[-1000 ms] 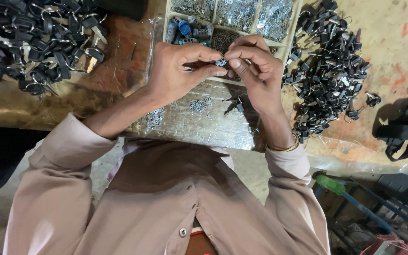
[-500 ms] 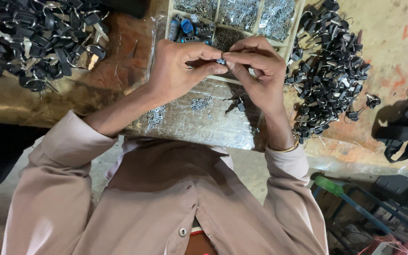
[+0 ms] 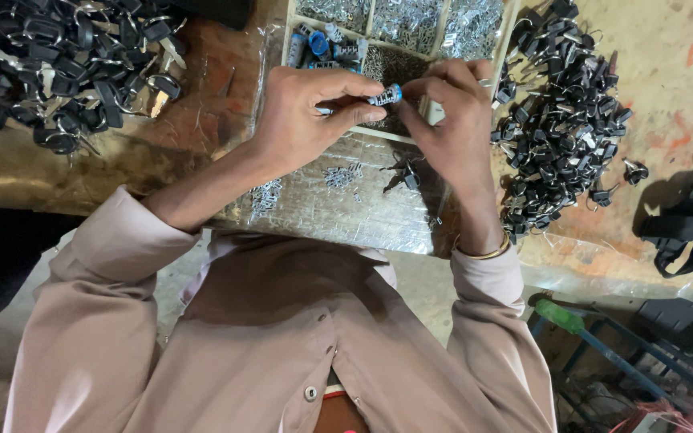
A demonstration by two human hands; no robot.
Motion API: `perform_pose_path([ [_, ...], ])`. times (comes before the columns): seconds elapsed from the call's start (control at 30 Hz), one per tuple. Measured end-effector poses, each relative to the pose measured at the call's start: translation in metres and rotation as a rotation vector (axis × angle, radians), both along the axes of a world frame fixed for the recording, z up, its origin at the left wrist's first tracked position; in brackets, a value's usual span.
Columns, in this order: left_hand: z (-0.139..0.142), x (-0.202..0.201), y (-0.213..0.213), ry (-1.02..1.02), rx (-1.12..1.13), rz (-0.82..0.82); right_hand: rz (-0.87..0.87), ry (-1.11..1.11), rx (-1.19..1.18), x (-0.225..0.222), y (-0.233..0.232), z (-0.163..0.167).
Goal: The person sits at a workbench covered with piles of padlocks and keys and assembles small lock components. They pick tiny metal pins and parts from a compartment tray, insert them into a lock body held in one hand, and press and adjust the parts with both hands, repeating the assembly cycle.
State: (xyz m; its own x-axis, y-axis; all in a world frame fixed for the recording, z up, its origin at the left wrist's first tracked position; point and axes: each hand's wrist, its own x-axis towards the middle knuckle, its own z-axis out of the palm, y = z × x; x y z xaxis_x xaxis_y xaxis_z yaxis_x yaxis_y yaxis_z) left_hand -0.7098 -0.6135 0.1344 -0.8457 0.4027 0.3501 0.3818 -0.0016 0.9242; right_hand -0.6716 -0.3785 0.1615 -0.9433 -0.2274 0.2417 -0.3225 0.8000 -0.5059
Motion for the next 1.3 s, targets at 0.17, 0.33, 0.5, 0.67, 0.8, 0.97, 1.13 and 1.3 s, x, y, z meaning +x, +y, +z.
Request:
perform_pose_path([
  [0.17, -0.001, -0.001, 0.0, 0.015, 0.007, -0.009, 0.007, 0.018, -0.054, 0.0, 0.003, 0.002],
  [0.33, 0.0, -0.001, 0.0, 0.014, -0.019, 0.0, -0.08, -0.009, -0.444, 0.001, 0.0, -0.003],
  [0.5, 0.0, -0.001, 0.0, 0.012, -0.01, -0.005, 0.04, -0.287, -0.972, 0.006, -0.014, -0.007],
  [0.67, -0.002, -0.001, 0.0, 0.015, 0.016, -0.024, 0.006, -0.329, -0.784, 0.008, -0.019, -0.003],
  [0.8, -0.004, -0.001, 0.001, 0.024, 0.027, -0.017, 0.114, -0.211, -0.732, 0.009, -0.021, -0.003],
  [0.97, -0.005, -0.002, -0.001, 0.024, 0.024, -0.024, 0.079, -0.051, -0.643, 0.009, -0.018, -0.007],
  [1.13, -0.002, -0.003, -0.002, 0.046, 0.031, -0.038, 0.013, -0.115, -0.951, 0.008, -0.014, -0.012],
  [1.3, -0.002, -0.002, -0.001, -0.002, 0.023, -0.029, 0.061, -0.381, -1.009, 0.011, -0.014, -0.015],
])
